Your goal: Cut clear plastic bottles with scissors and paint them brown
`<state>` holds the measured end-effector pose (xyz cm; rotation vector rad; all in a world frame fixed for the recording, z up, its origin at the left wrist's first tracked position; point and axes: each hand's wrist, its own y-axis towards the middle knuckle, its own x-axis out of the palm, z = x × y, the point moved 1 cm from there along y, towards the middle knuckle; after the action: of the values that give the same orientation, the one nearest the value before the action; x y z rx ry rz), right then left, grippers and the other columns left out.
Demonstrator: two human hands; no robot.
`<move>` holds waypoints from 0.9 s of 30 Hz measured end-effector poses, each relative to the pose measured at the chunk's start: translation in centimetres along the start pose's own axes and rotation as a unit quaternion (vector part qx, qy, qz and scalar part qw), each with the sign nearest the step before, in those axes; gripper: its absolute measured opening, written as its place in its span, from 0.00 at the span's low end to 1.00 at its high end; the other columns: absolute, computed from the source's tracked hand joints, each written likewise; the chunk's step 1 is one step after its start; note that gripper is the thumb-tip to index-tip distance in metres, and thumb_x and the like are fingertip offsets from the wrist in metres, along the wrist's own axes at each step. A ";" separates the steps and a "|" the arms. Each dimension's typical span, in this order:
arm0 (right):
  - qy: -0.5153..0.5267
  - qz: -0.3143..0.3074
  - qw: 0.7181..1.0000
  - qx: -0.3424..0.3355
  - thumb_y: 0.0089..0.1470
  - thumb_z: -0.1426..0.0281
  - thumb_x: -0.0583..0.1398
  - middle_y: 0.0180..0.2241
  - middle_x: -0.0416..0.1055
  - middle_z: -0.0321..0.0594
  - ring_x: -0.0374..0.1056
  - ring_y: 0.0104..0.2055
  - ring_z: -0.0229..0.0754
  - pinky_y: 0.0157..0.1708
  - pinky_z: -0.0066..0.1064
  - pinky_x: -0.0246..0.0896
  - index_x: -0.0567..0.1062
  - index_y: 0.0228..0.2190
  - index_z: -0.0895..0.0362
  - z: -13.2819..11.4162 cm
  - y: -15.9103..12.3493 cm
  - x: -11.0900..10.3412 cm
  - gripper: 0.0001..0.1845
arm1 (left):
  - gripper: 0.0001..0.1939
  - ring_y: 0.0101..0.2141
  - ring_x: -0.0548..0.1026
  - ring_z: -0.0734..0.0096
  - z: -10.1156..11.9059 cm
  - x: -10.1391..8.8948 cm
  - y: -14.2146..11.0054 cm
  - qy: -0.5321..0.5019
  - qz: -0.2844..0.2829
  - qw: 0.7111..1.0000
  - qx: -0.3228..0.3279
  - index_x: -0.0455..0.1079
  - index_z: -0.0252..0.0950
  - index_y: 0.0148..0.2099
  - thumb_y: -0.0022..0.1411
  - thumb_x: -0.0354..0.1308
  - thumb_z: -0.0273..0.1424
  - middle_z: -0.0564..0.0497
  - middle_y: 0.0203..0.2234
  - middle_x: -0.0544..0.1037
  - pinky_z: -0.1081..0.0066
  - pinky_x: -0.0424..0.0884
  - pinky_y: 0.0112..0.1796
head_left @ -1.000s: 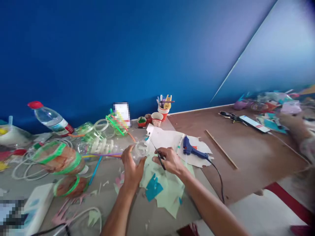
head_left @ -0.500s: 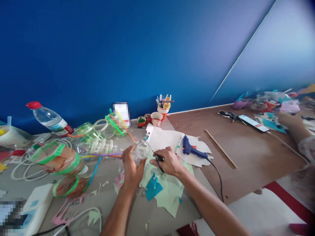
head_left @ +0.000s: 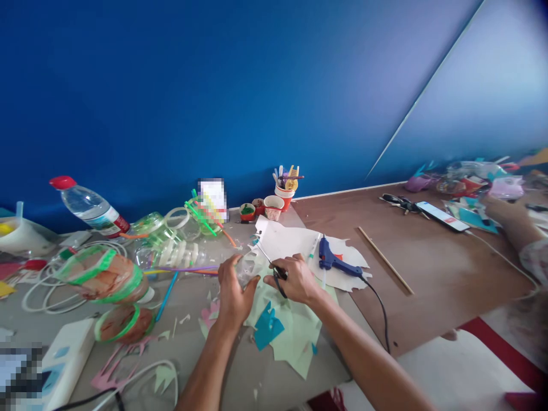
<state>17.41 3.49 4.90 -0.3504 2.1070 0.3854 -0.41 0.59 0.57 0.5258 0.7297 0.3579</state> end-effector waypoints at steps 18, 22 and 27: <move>-0.037 -0.017 0.999 -0.022 0.54 0.50 0.58 0.26 0.76 0.43 0.70 0.30 0.42 0.44 0.36 0.53 0.79 0.34 0.57 0.8 0.2 -0.5 0.23 | 0.28 0.53 0.66 0.52 -0.3 -0.5 0.2 -0.080 -0.069 0.991 -0.086 0.58 0.37 0.56 0.55 0.60 0.37 0.39 0.50 0.68 0.48 0.62 0.52; -0.053 -0.022 0.998 -0.023 0.53 0.49 0.58 0.26 0.75 0.44 0.69 0.30 0.43 0.43 0.36 0.53 0.79 0.33 0.57 1.1 0.2 -0.7 0.24 | 0.27 0.54 0.66 0.52 -0.3 -0.7 0.3 -0.111 -0.105 0.982 -0.111 0.59 0.37 0.56 0.55 0.60 0.37 0.40 0.50 0.68 0.49 0.62 0.53; -0.062 -0.023 0.997 -0.038 0.53 0.50 0.58 0.26 0.75 0.43 0.69 0.30 0.43 0.43 0.37 0.52 0.79 0.34 0.57 1.1 0.1 -1.1 0.23 | 0.28 0.52 0.69 0.54 -0.6 -1.1 0.5 -0.158 -0.138 0.968 -0.135 0.60 0.38 0.58 0.55 0.60 0.36 0.40 0.51 0.70 0.52 0.64 0.52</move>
<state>18.78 4.14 5.29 -0.4081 1.9627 0.4510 -1.66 0.62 1.08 0.2096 0.4276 0.1053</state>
